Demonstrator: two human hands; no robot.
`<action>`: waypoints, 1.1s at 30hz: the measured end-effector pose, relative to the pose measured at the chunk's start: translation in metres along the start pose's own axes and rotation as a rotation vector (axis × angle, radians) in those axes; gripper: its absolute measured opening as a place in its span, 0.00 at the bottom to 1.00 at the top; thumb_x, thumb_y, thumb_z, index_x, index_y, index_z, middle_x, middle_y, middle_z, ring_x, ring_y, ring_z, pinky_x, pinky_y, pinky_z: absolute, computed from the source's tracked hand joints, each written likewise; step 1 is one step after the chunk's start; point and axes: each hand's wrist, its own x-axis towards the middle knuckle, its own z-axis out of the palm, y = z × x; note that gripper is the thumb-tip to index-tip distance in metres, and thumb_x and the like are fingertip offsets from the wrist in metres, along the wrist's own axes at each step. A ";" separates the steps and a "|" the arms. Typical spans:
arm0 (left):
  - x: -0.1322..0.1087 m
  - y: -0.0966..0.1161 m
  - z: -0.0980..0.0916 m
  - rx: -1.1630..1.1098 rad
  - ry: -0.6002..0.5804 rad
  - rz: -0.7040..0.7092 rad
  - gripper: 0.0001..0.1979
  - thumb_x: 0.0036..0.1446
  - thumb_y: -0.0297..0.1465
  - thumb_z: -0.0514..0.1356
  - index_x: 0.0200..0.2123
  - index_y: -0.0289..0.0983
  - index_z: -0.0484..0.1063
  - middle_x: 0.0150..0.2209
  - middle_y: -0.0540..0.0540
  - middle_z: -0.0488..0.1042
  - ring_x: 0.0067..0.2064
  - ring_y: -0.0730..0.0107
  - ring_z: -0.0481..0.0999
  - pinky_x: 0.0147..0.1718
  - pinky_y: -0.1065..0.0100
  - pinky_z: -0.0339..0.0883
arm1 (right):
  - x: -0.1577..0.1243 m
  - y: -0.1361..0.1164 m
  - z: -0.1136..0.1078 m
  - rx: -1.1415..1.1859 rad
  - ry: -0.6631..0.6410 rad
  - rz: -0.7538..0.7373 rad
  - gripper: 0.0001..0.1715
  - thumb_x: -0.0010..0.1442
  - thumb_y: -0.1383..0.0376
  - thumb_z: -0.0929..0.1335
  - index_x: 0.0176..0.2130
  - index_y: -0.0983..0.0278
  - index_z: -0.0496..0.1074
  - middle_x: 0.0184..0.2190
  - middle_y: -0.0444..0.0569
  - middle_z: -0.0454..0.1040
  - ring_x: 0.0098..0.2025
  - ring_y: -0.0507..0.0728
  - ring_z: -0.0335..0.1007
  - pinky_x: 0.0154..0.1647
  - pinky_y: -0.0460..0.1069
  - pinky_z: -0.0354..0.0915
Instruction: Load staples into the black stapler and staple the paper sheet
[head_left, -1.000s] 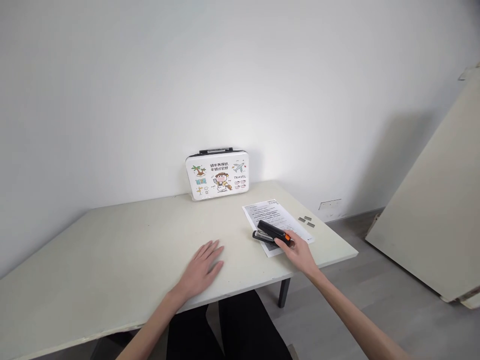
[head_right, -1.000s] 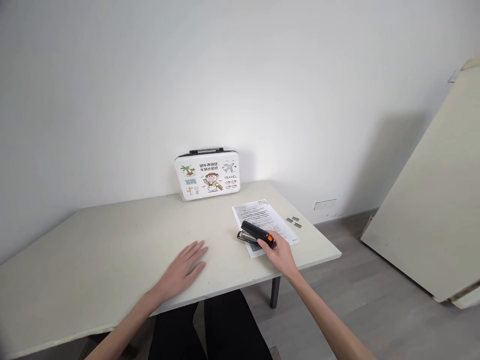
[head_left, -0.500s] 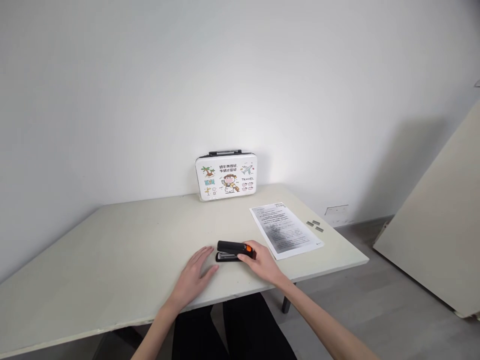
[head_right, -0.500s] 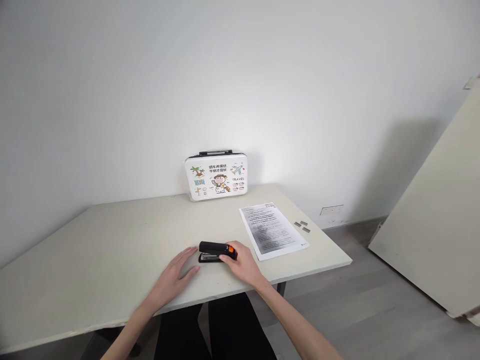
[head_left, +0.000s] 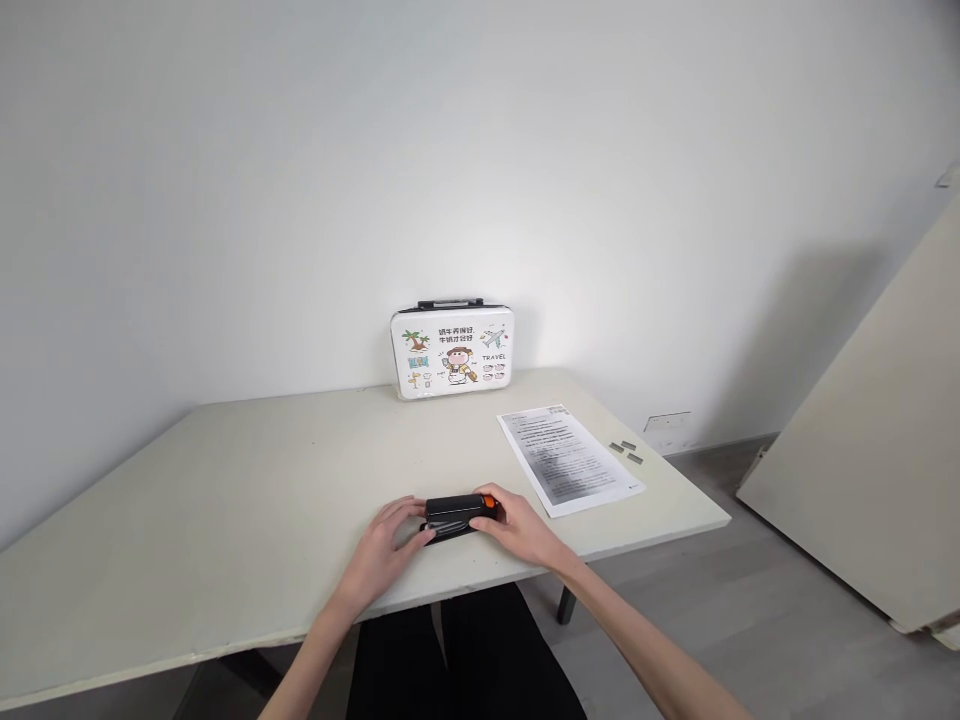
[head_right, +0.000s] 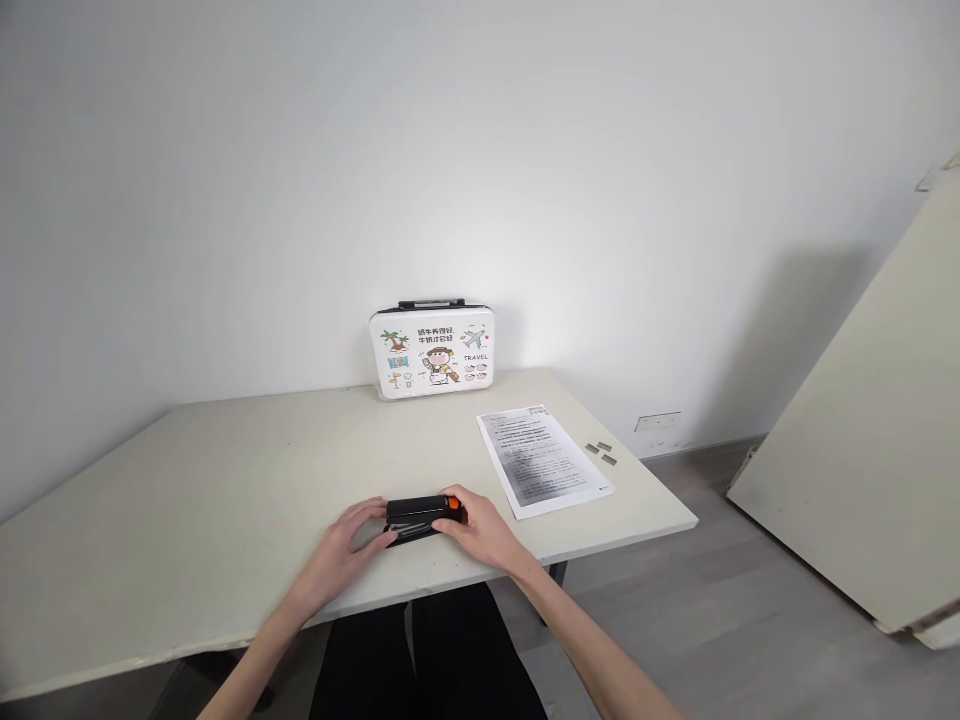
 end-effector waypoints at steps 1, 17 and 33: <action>0.000 0.000 0.000 -0.004 0.001 0.005 0.15 0.65 0.47 0.62 0.47 0.45 0.80 0.58 0.46 0.78 0.63 0.53 0.75 0.64 0.51 0.68 | 0.000 -0.001 0.000 -0.005 -0.008 0.004 0.18 0.65 0.53 0.70 0.51 0.58 0.72 0.43 0.46 0.79 0.42 0.59 0.73 0.44 0.53 0.66; -0.002 0.017 -0.008 -0.069 0.011 0.066 0.14 0.66 0.47 0.61 0.38 0.44 0.79 0.50 0.46 0.81 0.54 0.57 0.79 0.56 0.57 0.74 | -0.002 -0.005 0.002 -0.032 -0.006 0.034 0.19 0.64 0.53 0.71 0.52 0.58 0.72 0.45 0.48 0.79 0.46 0.61 0.75 0.47 0.54 0.68; -0.004 0.026 -0.012 -0.091 0.009 0.086 0.15 0.69 0.46 0.58 0.39 0.43 0.77 0.46 0.45 0.81 0.51 0.56 0.79 0.53 0.57 0.75 | -0.002 -0.005 0.004 -0.040 0.020 0.038 0.20 0.63 0.52 0.71 0.52 0.58 0.73 0.45 0.48 0.80 0.45 0.60 0.75 0.48 0.54 0.69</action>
